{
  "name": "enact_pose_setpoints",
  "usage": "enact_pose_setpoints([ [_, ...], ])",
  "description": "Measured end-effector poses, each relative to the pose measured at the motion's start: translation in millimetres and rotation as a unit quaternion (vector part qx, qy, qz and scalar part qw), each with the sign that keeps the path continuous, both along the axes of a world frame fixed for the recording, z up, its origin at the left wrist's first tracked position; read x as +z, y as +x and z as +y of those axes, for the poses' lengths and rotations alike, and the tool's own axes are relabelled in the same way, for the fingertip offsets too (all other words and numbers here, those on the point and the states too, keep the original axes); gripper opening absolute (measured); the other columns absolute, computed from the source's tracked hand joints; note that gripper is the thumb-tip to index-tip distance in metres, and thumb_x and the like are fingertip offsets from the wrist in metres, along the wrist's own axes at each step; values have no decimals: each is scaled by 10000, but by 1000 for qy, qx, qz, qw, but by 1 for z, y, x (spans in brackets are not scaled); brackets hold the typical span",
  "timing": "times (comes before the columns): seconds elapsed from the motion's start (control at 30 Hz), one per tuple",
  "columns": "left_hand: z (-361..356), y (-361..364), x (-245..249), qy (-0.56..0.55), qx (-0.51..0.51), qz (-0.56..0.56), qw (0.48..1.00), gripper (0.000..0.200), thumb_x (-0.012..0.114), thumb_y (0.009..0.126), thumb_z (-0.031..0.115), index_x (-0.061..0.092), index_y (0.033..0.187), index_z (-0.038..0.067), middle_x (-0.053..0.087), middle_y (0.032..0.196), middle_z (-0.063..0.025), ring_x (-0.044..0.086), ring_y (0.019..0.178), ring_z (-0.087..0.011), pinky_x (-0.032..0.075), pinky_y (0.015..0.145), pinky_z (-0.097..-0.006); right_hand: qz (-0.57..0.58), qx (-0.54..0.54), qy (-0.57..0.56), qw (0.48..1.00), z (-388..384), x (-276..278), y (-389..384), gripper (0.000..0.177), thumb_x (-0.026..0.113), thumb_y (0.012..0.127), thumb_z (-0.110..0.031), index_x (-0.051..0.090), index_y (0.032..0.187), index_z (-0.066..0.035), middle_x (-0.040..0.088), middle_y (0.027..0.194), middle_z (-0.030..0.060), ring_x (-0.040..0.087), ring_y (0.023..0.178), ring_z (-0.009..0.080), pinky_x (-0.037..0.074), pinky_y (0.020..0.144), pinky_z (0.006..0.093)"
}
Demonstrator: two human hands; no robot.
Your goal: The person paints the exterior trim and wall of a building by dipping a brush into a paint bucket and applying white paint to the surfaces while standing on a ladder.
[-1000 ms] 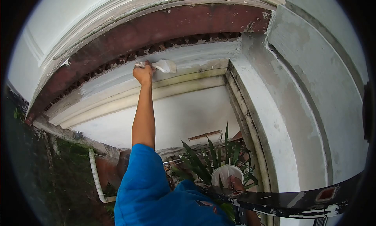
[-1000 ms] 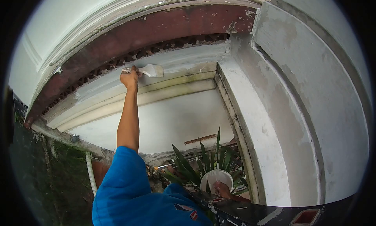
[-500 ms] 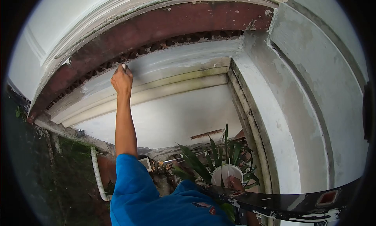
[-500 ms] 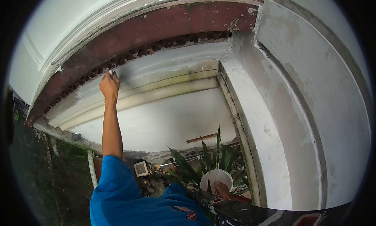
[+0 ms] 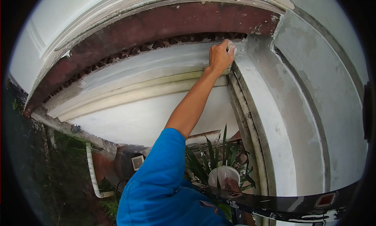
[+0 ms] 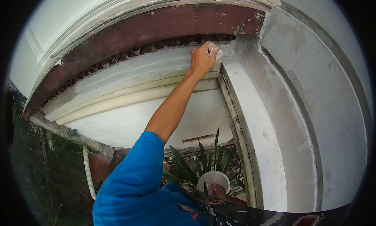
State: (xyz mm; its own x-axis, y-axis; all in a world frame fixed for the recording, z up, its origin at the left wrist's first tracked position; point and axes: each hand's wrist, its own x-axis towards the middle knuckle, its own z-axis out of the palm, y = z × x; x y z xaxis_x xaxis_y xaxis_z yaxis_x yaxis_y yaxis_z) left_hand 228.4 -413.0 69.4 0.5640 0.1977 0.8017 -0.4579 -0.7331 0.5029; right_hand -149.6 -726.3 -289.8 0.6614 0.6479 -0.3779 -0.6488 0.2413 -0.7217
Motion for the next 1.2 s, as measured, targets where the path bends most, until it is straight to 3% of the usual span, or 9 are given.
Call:
enact_pose_setpoints([
  [0.23,66,-25,-13,-297,-117,-44,947,110,640,857,80,592,858,-20,641,732,-62,616,653,-99,511,547,-224,-23,26,-52,998,-3,-4,1,206,499,952,-202,521,1067,-32,562,889,51,450,567,94,348,482,237],
  [0.3,133,-28,-35,-226,64,-43,971,141,660,823,103,597,811,-23,645,714,-92,617,620,-118,500,526,-247,-18,36,-84,996,2,9,2,214,489,957,-222,524,1049,-32,555,868,40,439,549,93,342,477,235],
  [0.37,185,-67,-35,-113,279,-17,954,202,682,755,202,625,771,9,653,706,-168,631,643,-329,485,644,-391,-25,34,-87,995,5,7,1,226,472,964,-243,533,1019,-33,542,827,25,432,533,90,336,472,234],
  [0.73,298,-185,17,60,506,76,857,214,603,780,226,616,891,43,649,757,-217,630,733,-409,483,699,-475,-62,35,-109,992,14,34,4,280,430,938,-305,573,907,-66,465,681,-17,434,522,74,326,458,227],
  [0.8,278,-167,15,112,489,111,858,226,600,780,214,619,920,38,642,741,-229,629,727,-417,486,695,-483,-52,16,-134,989,20,45,4,523,442,911,-558,590,856,-59,446,614,-8,409,495,91,299,443,247],
  [0.9,222,-124,3,176,404,163,883,263,596,773,183,620,985,27,633,726,-247,627,723,-428,494,681,-490,-88,47,-132,986,12,39,5,136,434,919,-124,558,928,-69,485,746,-13,449,560,69,354,483,222],
  [0.97,175,-84,-14,244,303,162,907,257,578,760,132,621,996,41,637,766,-225,636,713,-403,508,668,-480,-192,53,-170,965,13,37,6,136,439,921,-129,560,937,-70,496,770,-11,452,586,69,356,498,222],
  [1.1,59,-23,-26,217,174,90,956,185,581,764,95,642,929,36,631,778,-201,634,703,-378,522,649,-463,-105,32,-222,969,20,50,5,563,407,902,-603,596,851,-76,489,636,-1,442,536,104,344,492,269],
  [1.2,9,-3,-14,122,93,37,988,170,612,779,139,635,909,31,631,728,-193,638,681,-348,508,628,-440,-59,4,-221,973,16,46,5,554,434,888,-610,595,852,-81,494,644,2,452,552,110,349,503,272],
])
